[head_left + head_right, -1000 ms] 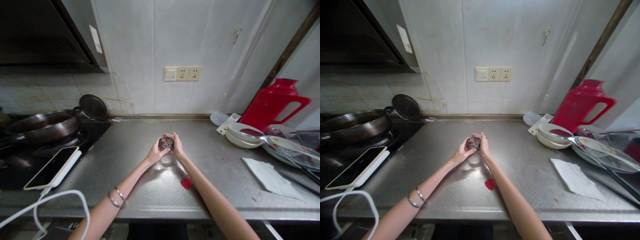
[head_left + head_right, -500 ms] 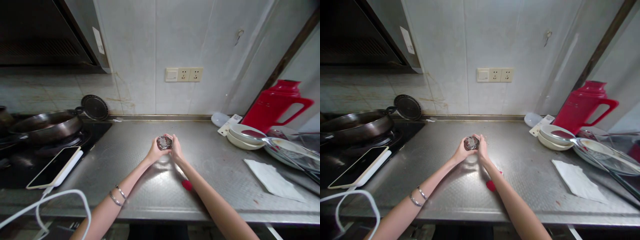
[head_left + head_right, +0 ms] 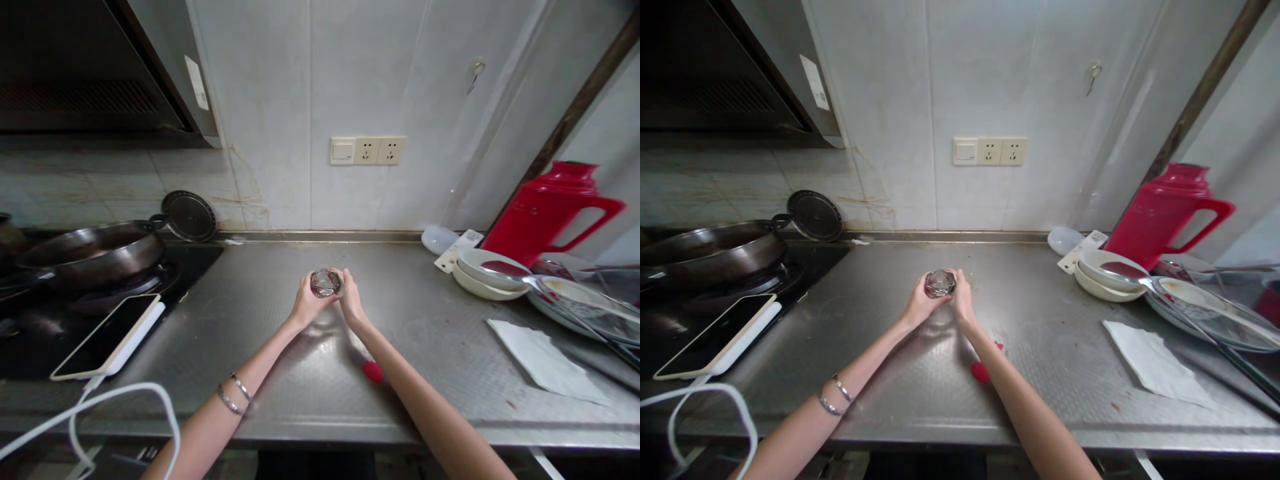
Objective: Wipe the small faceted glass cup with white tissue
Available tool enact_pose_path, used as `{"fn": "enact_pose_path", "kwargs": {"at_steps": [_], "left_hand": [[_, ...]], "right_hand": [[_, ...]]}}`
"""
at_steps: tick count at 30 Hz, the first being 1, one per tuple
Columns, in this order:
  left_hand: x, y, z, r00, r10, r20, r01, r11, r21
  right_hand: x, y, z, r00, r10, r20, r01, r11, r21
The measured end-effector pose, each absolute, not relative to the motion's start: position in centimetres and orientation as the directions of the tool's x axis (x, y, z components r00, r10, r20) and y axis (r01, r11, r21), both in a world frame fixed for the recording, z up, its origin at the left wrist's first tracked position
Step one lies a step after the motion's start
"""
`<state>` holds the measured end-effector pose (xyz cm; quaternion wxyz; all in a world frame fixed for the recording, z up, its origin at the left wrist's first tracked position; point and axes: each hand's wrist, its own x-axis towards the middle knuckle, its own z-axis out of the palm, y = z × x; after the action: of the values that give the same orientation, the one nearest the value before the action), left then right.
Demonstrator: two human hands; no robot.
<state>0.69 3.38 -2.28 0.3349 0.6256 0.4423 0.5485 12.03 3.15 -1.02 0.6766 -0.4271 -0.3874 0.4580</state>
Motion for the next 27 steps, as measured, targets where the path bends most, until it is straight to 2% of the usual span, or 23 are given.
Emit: {"fn": "enact_pose_path", "kwargs": {"at_steps": [3,7,9,16,20,25,27], "left_hand": [[0.6,3.3,-2.4,0.016,0.936,0.352,0.147,-0.35,0.925],[0.7,2.7,-2.3,0.275,0.932,0.236,-0.051,-0.231,0.972],[0.9,2.5,-2.1,0.327,0.919,0.218,-0.091,-0.199,0.976],[1.0,2.6,-1.1,0.238,0.955,0.18,-0.195,-0.134,0.972],[0.6,3.3,-1.3,0.252,0.939,0.236,-0.19,-0.191,0.963],[0.9,4.0,-2.5,0.126,0.956,0.265,-0.171,-0.242,0.955],[1.1,4.0,-2.7,0.131,0.953,0.273,-0.183,-0.247,0.951]], "right_hand": [[11.8,3.1,-1.3,0.274,0.95,0.149,-0.285,0.228,-0.931],[12.7,3.9,-1.8,0.259,0.963,0.076,-0.364,0.17,-0.916],[13.3,4.3,-2.0,0.266,0.963,0.05,-0.387,0.154,-0.909],[13.2,4.1,-1.9,0.236,0.969,0.066,-0.394,0.158,-0.905],[12.2,3.4,-1.7,0.287,0.952,0.104,-0.328,0.2,-0.923],[11.3,2.8,-1.9,0.359,0.917,0.177,-0.212,0.265,-0.941],[11.2,2.8,-2.1,0.368,0.912,0.179,-0.203,0.266,-0.942]]}}
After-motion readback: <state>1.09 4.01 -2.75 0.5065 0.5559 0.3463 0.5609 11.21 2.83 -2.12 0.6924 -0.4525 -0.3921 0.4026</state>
